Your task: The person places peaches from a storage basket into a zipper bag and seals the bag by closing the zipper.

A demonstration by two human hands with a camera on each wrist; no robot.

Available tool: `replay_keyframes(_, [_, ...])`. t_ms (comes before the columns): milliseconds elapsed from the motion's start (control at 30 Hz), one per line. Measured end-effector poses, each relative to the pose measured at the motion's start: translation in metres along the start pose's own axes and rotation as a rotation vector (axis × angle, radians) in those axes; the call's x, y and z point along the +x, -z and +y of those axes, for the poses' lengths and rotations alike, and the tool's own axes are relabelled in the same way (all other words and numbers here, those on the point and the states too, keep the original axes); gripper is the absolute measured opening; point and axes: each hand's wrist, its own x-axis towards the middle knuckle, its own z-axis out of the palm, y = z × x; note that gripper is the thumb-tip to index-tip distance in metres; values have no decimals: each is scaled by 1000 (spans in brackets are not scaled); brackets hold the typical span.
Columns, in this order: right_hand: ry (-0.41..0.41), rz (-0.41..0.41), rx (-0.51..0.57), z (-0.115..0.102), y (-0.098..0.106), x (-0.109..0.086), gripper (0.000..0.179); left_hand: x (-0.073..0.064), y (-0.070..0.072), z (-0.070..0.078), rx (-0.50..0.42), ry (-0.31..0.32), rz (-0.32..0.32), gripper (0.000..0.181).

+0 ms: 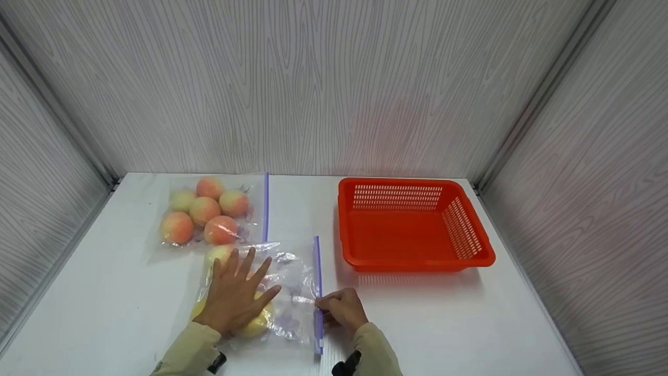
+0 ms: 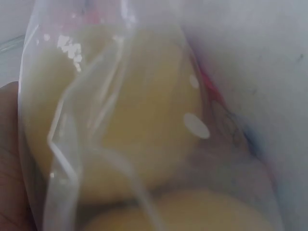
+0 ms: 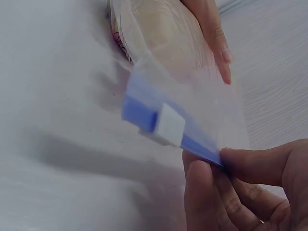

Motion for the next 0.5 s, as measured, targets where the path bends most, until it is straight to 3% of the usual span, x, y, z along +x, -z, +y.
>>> replay_keyframes(200, [9, 25, -45, 1, 0, -1, 20, 0, 1, 2, -3, 4, 0, 72])
replay_keyframes(300, [51, 28, -120, -2, -1, -4, 21, -1, 3, 3, -10, 0, -6, 71])
replay_keyframes(367, [129, 33, -246, -9, 1, -10, 22, -2, 5, 3, -29, -1, -9, 70])
replay_keyframes(500, [363, 46, -497, -32, 9, -22, 16, -2, 16, 1, -136, 22, 9, 67])
